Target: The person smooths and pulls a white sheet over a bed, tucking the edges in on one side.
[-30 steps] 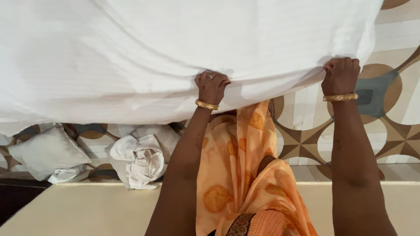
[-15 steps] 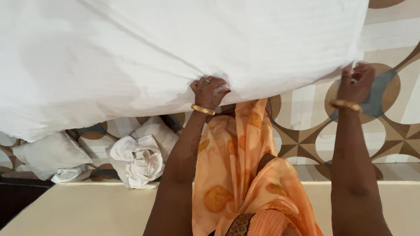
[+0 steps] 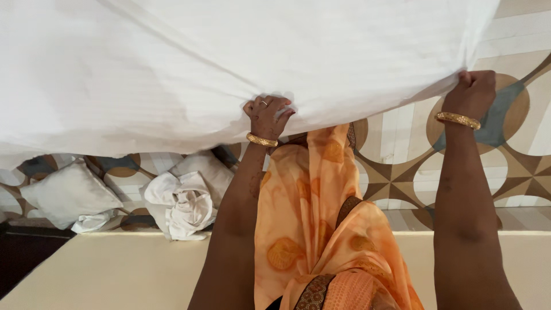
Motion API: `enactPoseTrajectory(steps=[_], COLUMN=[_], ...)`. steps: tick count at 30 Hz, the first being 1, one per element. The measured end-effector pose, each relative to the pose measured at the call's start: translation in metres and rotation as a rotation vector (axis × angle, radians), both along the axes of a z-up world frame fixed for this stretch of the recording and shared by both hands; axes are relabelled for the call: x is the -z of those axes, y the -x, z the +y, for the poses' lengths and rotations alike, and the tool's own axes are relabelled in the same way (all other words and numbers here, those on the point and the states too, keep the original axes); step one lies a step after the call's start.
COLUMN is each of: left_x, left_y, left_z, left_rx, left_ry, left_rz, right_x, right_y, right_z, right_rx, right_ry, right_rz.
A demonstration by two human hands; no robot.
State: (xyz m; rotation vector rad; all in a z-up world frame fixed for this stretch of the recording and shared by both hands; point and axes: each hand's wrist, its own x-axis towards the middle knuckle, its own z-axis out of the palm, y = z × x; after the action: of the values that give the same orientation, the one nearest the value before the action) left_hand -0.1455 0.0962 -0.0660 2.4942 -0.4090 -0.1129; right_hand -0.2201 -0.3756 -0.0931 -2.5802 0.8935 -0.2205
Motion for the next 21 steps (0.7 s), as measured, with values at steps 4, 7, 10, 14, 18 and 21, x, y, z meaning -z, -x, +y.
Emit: enactPoseTrajectory(steps=[4,7,10,14,18,21], left_x=[-0.006,-0.009,-0.013,-0.010,0.001,0.003], left_y=[-0.002,-0.002,-0.005,-0.003,-0.002,-0.001], left_z=[0.004,0.003,0.003,0.003,0.000,-0.001], left_rx=[0.029,0.023,0.046,0.044,0.030,0.037], left_ry=[0.031,0.041,0.048,0.059,0.068,0.062], left_rz=[0.078,0.077,0.094,0.071,0.044,0.058], right_x=[0.011,0.021,0.033,0.045,0.033,0.023], right_y=[0.021,0.034,0.033,0.024,0.020,0.027], right_z=[-0.010,-0.022,-0.023,-0.029,-0.023,-0.001], right_rx=[0.066,-0.054,0.051,0.001,0.137,0.079], right_ry=[-0.062,0.077,-0.005,-0.031,-0.082,-0.044], right_rz=[0.004,-0.003,0.057,0.067,0.074,-0.080])
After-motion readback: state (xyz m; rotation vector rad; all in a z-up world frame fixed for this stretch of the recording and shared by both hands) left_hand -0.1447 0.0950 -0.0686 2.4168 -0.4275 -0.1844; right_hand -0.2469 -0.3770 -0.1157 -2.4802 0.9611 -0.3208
